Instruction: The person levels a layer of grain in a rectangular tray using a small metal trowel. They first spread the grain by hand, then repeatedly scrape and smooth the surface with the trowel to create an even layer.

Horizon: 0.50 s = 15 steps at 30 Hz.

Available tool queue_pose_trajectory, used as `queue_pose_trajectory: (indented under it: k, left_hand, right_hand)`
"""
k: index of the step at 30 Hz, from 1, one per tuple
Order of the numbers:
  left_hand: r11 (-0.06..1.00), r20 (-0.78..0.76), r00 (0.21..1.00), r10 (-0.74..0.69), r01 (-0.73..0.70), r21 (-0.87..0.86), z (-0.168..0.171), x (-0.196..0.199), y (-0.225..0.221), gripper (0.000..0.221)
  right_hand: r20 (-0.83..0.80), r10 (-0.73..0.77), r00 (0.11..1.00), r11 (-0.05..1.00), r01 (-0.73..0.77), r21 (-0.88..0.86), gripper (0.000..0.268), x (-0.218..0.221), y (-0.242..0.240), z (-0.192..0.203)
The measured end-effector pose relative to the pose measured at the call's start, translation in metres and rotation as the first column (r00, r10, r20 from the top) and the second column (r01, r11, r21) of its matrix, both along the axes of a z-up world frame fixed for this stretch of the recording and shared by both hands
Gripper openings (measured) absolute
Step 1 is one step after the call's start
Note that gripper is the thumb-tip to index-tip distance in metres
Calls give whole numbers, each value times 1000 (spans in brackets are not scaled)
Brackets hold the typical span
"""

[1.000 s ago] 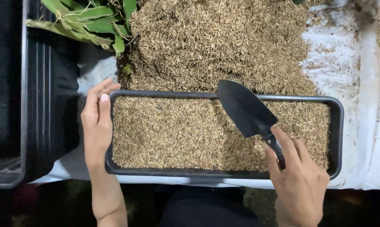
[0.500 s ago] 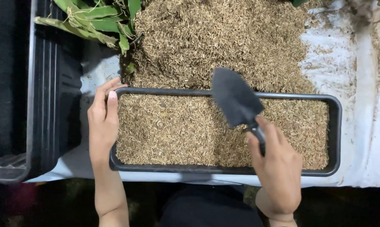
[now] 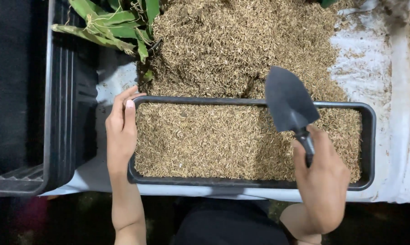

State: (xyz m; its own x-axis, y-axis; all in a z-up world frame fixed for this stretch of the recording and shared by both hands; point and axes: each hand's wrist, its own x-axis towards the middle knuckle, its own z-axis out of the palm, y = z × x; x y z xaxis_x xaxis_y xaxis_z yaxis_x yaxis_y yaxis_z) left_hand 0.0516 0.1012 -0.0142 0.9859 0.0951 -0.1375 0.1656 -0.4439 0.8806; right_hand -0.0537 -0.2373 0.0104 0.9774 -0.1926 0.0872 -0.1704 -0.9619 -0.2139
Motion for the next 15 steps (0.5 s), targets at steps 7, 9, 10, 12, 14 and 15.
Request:
queue_pose_trajectory:
  k: [7, 9, 10, 12, 14, 15]
  left_hand:
    - [999, 16, 1000, -6, 7, -32, -4, 0, 5, 38]
    - [999, 57, 998, -35, 36, -14, -8, 0, 7, 38]
    - [999, 58, 998, -33, 34, -13, -7, 0, 8, 38]
    - [998, 49, 998, -42, 44, -38, -5, 1, 7, 39]
    - [998, 58, 997, -46, 49, -45, -7, 1, 9, 40]
    - [997, 66, 997, -51, 54, -50, -8, 2, 9, 41]
  right_hand:
    - [-79, 47, 996, 995, -40, 90, 32, 28, 56, 15]
    - [-59, 88, 994, 989, -81, 125, 32, 31, 66, 12]
    - [-58, 90, 994, 989, -83, 125, 32, 34, 71, 14]
    - [-142, 87, 986, 983, -62, 176, 30, 38, 82, 18]
    - [-121, 167, 979, 972, -143, 187, 31, 39, 91, 13]
    - [-99, 245, 964, 955, -223, 198, 31, 39, 95, 10]
